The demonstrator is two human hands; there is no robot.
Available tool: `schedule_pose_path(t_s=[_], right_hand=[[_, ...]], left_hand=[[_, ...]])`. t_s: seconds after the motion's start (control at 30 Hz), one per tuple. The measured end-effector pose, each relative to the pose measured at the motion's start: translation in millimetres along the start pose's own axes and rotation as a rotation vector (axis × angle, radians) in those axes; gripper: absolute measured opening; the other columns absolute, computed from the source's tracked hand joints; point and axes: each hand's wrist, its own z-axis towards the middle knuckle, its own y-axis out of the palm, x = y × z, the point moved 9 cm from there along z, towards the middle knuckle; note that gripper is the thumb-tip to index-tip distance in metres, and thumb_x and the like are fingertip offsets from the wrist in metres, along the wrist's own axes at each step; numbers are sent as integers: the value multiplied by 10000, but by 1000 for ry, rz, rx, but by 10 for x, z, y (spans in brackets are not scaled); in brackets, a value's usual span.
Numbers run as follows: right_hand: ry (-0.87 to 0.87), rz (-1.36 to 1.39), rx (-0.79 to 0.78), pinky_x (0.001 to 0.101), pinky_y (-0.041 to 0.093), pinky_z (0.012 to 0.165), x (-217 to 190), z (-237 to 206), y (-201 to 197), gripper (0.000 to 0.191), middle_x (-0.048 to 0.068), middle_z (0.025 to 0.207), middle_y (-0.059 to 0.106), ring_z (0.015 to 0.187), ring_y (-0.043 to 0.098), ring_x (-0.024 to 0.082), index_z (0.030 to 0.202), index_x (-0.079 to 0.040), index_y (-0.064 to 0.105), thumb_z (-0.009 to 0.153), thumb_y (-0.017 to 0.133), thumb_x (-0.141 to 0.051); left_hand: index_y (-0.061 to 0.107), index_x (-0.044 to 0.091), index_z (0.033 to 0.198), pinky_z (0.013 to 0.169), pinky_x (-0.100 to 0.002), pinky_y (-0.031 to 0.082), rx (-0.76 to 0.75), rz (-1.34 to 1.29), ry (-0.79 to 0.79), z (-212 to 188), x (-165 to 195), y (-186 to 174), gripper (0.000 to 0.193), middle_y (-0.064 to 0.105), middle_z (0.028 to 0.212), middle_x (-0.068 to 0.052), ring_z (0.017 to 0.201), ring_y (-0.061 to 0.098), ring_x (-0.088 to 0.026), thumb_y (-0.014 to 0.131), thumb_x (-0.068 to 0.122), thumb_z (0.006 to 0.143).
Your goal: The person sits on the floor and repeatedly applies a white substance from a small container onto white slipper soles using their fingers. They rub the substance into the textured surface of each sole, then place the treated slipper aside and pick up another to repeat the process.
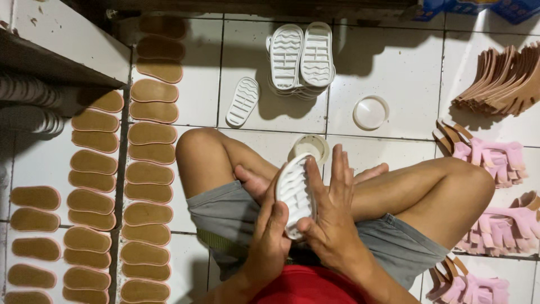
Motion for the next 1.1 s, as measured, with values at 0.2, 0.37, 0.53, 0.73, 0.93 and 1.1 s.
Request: schedule_pose_path(t_s=[0.2, 0.37, 0.53, 0.73, 0.93, 1.1], right_hand=[[12, -44, -3, 686, 49, 1273, -98, 151, -122, 779, 323, 1728, 1, 1626, 29, 527, 1569, -259, 473, 999, 276, -753], [-57, -168, -58, 681, 35, 1260, -155, 134, -13, 733, 299, 1717, 24, 1605, 35, 514, 1539, -311, 508, 965, 349, -737], [-138, -373, -88, 696, -20, 1203, -85, 79, 18, 750, 308, 1669, -18, 1543, -9, 495, 1535, -343, 509, 899, 466, -739], [-62, -421, -129, 706, -2, 1189, 76, -15, 36, 817, 305, 1663, -10, 1536, -29, 511, 1517, -329, 498, 808, 604, -720], [-126, -359, -180, 714, 3, 1129, -123, -250, 231, 884, 316, 1621, 22, 1488, 7, 534, 1478, -311, 495, 718, 669, -726], [3, -543, -59, 710, 12, 1208, 157, 19, -102, 844, 335, 1670, 48, 1551, 29, 521, 1524, -309, 507, 781, 687, -665]], left_hand=[[224, 10, 1646, 1178, -387, 380, 25, -121, -15, -29, -143, -95, 664, 408, 1579, -169, 1437, 441, -274, 386, 370, 1113], [234, 61, 1624, 1138, -360, 387, 125, -155, -152, 10, -304, -284, 641, 428, 1554, -118, 1407, 451, -230, 386, 348, 1072], [310, 20, 1587, 1122, -385, 426, 133, -223, -188, 9, -315, -364, 605, 483, 1521, -148, 1374, 502, -251, 361, 351, 1082], [373, 52, 1553, 1091, -399, 452, 93, -320, -199, 162, -370, -293, 558, 535, 1447, -134, 1293, 549, -248, 374, 363, 1090], [444, 21, 1482, 1013, -462, 478, 139, -338, -124, 405, -129, -475, 547, 586, 1369, -167, 1198, 584, -292, 402, 413, 1103], [406, 44, 1550, 1133, -395, 427, 61, -264, -180, 305, -285, -146, 573, 562, 1449, -107, 1311, 560, -212, 458, 350, 1069]])
